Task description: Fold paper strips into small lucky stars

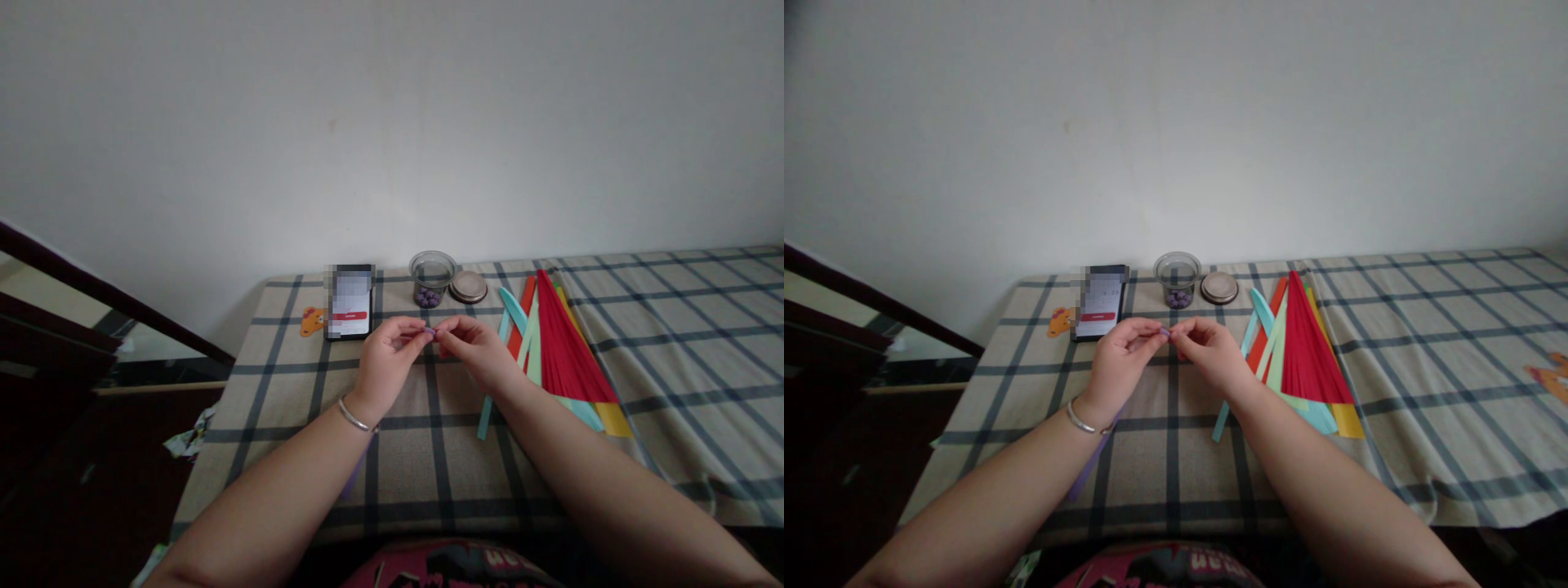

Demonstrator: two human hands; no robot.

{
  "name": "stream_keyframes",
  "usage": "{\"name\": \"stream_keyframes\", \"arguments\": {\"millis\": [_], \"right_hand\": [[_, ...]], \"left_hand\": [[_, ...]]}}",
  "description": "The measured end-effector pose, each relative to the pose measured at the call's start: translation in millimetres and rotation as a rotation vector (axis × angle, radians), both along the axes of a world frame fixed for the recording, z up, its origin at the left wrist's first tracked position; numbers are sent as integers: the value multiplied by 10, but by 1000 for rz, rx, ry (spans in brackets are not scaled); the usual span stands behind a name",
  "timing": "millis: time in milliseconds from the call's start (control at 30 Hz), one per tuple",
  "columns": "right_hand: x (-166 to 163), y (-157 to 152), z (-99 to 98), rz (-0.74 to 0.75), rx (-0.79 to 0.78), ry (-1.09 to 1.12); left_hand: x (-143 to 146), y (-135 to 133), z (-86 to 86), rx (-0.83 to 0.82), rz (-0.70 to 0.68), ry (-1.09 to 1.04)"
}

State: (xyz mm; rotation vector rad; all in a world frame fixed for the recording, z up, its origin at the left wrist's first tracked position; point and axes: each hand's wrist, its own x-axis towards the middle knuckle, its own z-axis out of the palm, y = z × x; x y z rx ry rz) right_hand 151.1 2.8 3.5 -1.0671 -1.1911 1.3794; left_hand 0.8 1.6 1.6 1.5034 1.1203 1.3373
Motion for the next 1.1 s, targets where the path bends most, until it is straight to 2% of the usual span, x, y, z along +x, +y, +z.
{"name": "stream_keyframes", "arguments": {"millis": [167,333,533,667,767,900,1000,1100], "right_hand": [[-3,-3,15,-34,78,-100],[13,7,17,-52,115,-177],[26,-10,-6,-65,185,-285],[27,-24,9,-48,222,-265],[25,-12,23,-14,140,-133],[7,12,25,29,-16,44],[-6,17,27,49,-101,99],[-7,9,37,55,-130,85]], "left_hand": [[-15,20,6,-8,-36,87],[-15,11,17,0,-64,71],[-15,-26,11,114,-53,157],[-26,-31,27,189,-37,222],[-29,-23,36,186,-37,203],[-21,-8,14,54,-66,71],[-13,-2,-11,-8,-93,7],[-8,-5,-19,9,-95,-2]]}}
